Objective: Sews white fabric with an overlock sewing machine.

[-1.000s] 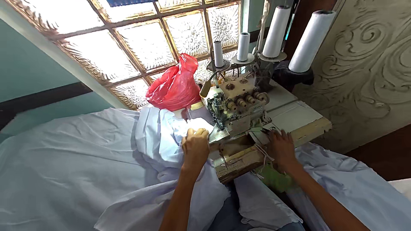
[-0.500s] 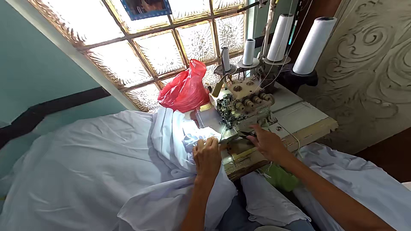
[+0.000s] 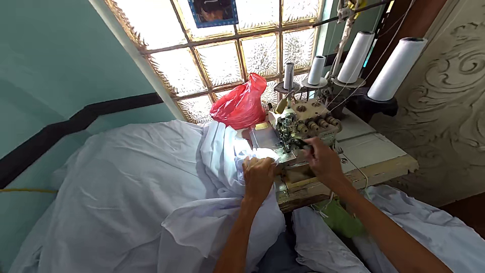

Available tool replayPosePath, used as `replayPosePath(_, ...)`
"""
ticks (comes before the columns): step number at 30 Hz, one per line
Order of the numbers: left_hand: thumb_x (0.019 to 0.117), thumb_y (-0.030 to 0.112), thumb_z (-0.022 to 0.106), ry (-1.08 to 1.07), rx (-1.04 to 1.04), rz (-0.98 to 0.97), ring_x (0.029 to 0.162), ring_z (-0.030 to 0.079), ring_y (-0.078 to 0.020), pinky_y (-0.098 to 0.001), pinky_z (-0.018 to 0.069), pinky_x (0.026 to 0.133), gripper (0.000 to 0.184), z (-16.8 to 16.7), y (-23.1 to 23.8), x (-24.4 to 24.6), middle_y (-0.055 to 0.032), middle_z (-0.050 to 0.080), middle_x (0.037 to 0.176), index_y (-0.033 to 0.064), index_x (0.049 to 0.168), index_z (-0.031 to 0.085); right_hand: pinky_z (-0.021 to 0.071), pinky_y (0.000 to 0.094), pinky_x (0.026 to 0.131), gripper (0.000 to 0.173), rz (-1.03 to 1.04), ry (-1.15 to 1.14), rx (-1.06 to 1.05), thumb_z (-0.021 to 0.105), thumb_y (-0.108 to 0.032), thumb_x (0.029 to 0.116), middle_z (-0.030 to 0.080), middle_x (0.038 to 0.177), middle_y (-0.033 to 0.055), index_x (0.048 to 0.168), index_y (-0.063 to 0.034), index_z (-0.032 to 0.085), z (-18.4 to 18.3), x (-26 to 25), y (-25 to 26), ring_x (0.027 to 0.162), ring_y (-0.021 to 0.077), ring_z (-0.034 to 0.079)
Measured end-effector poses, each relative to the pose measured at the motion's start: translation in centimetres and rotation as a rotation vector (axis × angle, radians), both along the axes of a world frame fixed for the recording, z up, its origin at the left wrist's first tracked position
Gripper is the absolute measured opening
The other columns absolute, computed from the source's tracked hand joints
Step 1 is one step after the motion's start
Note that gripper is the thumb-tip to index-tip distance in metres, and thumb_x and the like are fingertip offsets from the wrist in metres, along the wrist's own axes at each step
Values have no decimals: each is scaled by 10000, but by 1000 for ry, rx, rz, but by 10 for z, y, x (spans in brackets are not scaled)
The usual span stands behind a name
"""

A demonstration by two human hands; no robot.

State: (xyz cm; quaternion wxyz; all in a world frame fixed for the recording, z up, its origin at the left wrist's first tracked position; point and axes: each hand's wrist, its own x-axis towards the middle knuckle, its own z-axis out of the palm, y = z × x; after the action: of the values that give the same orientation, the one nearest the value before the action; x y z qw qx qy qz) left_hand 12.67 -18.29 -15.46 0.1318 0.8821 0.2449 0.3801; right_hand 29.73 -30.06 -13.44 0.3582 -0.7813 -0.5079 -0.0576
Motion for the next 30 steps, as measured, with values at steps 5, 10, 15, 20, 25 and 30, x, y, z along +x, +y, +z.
replayPosePath(5,972,31,565,-237,-87,-323,857,656,-172,-389,500,884,197,70,-25,-19,-70,717,882,12,1029,753,489,713,801,460,-147,-137,-217,560,88,919,610,1232,366,1371,13,606,-72,69,-48,987,578,644)
replayPosePath(10,968,7,547,-174,38,-438,1108,608,-255,-453,466,980,199,113,-44,-8,-99,680,1116,50,988,741,418,736,945,279,-27,-46,-116,545,-63,1013,633,1246,351,1205,28,725,-86,73,-75,1164,586,575)
replayPosePath(15,977,2,545,-50,45,-420,1347,514,-304,-517,363,1113,193,110,-58,16,-119,594,1408,83,936,715,603,298,880,224,284,257,472,477,-66,1018,729,1054,-46,1096,-128,678,8,25,-90,955,81,715)
replayPosePath(20,962,28,594,-140,69,-367,1350,511,-334,-522,373,1100,168,110,-76,24,-121,602,1415,99,934,743,581,216,870,185,396,170,635,474,-126,1062,687,1084,-167,1179,-200,598,23,-32,-88,990,-34,668)
replayPosePath(25,959,127,637,-24,223,-290,1442,409,-261,-515,301,1160,192,129,-112,31,-13,595,1440,168,1083,777,473,378,1026,360,238,221,-409,632,-87,975,682,1178,295,1204,190,624,9,-70,-85,1120,287,654)
replayPosePath(30,929,66,654,67,263,-238,1438,426,-229,-505,277,1187,268,94,-104,64,33,630,1388,195,1131,774,358,556,1134,401,486,-197,-923,483,-166,1074,576,1388,314,1380,78,572,13,-87,-72,1333,443,530)
